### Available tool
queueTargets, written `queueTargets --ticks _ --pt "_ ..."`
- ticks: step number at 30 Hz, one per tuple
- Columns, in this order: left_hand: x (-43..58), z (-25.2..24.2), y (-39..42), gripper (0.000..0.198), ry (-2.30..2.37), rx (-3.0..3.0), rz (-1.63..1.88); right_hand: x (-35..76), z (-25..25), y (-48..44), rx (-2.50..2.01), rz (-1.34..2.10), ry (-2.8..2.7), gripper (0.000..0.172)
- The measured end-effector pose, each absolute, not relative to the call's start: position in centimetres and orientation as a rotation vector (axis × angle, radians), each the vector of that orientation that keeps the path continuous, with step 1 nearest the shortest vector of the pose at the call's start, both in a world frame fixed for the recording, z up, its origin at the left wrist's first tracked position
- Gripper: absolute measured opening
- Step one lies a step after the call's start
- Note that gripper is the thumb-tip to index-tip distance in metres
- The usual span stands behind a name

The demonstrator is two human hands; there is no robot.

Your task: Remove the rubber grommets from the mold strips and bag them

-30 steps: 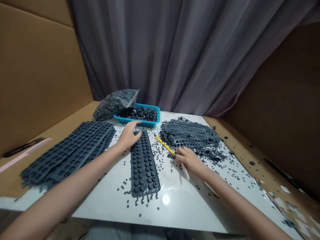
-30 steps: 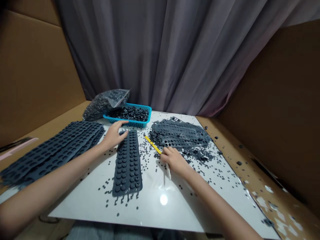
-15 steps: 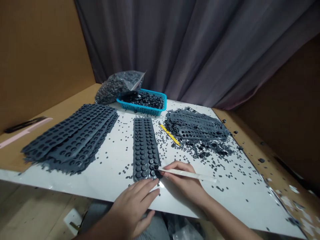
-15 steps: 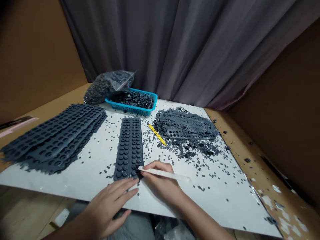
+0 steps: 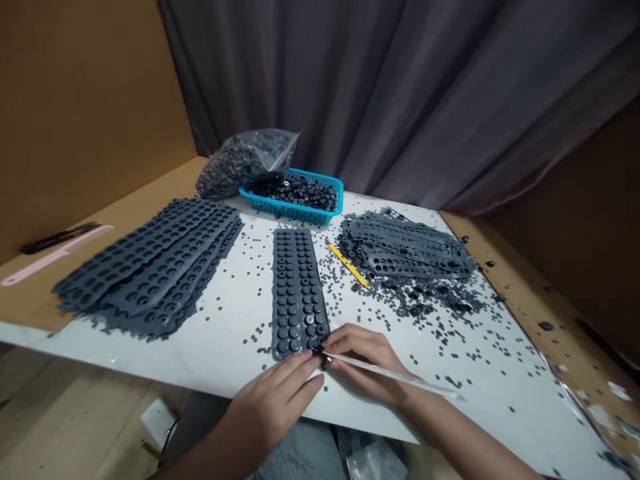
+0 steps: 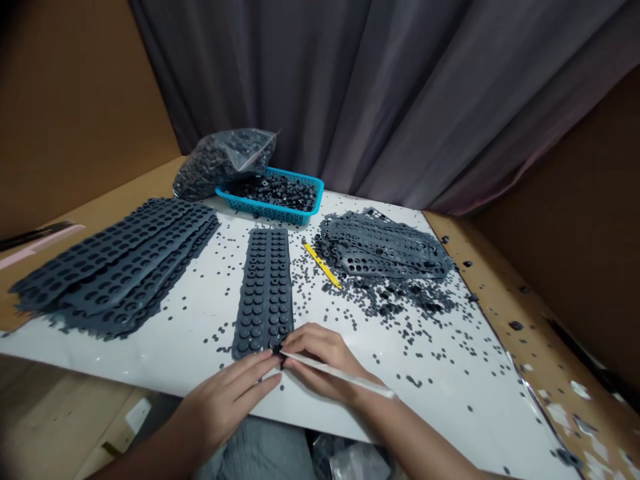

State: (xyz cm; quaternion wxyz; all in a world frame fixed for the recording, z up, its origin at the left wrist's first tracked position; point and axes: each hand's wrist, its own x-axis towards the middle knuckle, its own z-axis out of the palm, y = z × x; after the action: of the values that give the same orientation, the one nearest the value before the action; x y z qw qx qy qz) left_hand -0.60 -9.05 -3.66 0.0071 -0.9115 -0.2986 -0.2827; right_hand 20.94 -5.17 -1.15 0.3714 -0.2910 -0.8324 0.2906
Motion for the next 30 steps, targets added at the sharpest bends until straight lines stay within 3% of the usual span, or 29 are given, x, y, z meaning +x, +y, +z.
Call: queueTargets --ticks 13,20,30 --pt "-0.7 -2.3 -8.4 0.037 -0.873 -2.998 -0.682 21.7 -2.1 -4.8 -0.677 0.532 -2.366 0.013" --pt "-0.5 -2.0 -8.3 0.033 -0.897 -2.959 -0.830 21.2 -1.3 -4.6 -0.584 0.119 -2.597 0.009" --pt "-0.5 -2.4 -8.4 0.037 -0.914 -2.955 -0.854 20.6 -1.0 -4.8 -0.572 -0.125 -2.608 0.012"
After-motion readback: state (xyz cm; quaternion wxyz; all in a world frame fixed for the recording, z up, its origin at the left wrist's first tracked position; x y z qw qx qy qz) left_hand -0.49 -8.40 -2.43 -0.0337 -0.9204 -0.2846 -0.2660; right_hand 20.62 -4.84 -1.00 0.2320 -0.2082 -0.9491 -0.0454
